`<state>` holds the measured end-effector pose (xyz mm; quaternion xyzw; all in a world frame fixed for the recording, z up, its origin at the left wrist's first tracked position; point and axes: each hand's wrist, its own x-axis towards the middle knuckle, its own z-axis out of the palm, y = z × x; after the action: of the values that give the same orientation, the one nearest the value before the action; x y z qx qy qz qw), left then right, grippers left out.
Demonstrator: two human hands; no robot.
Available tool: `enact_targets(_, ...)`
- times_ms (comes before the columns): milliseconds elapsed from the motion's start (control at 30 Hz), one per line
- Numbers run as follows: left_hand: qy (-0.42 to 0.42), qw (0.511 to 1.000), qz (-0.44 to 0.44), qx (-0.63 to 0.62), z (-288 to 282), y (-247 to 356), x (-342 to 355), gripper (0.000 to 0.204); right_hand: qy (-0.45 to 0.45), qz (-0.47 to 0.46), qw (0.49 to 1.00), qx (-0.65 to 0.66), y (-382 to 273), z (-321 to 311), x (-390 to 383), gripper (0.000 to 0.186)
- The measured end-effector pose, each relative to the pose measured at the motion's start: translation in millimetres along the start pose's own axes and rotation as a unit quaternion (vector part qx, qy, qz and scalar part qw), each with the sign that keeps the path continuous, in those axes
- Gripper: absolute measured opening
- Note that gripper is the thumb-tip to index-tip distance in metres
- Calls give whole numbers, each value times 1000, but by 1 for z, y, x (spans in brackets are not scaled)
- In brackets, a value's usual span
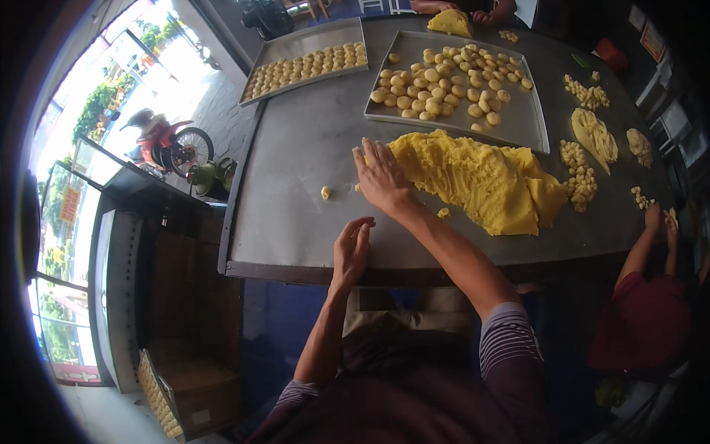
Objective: The person shapes portions of dough by hand, places them onto a metal tray, wipes the interior of a large oven with a cloth, and then loads the filled tray into the oven.
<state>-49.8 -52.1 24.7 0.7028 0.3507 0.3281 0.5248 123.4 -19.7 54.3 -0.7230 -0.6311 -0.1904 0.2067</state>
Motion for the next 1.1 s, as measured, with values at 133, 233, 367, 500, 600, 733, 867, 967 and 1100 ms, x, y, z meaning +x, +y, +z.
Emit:
enact_targets(133, -19, 991, -19, -130, -12, -16, 1, 46, -171, 5, 977, -127, 2, 40, 21, 37)
enact_targets(233, -4, 990, -15, -141, -11, -14, 2, 39, -128, -26, 983, -128, 7, 32, 4, 22)
enact_targets(367, 89, 990, 102, -45, -3, -3, 1, 33, -68, -70, 994, -39, 12, -11, -26, 22)
enact_targets(500, -8, 996, -2, -87, -18, -14, 1, 28, 19, -64, 997, 39, 20, -48, -57, 29)
enact_targets(600, -70, 981, -78, -161, -27, -24, 2, 27, 42, -13, 998, 34, 38, -67, -87, 39)
enact_targets(733, -84, 967, -86, -224, -13, -9, 8, 28, 36, 99, 994, 28, 62, -80, -143, 44)
enact_targets(867, -132, 980, -71, -127, -15, -5, 18, 28, -6, 190, 980, 54, 77, -59, -182, 44)
enact_targets(967, -146, 988, 40, -5, -19, -17, 23, 25, -35, 261, 956, 127, 57, -74, -164, 51)
enact_targets(1100, -103, 916, 265, 283, -22, -10, 25, 16, 88, 277, 949, 125, 44, -77, -143, 52)
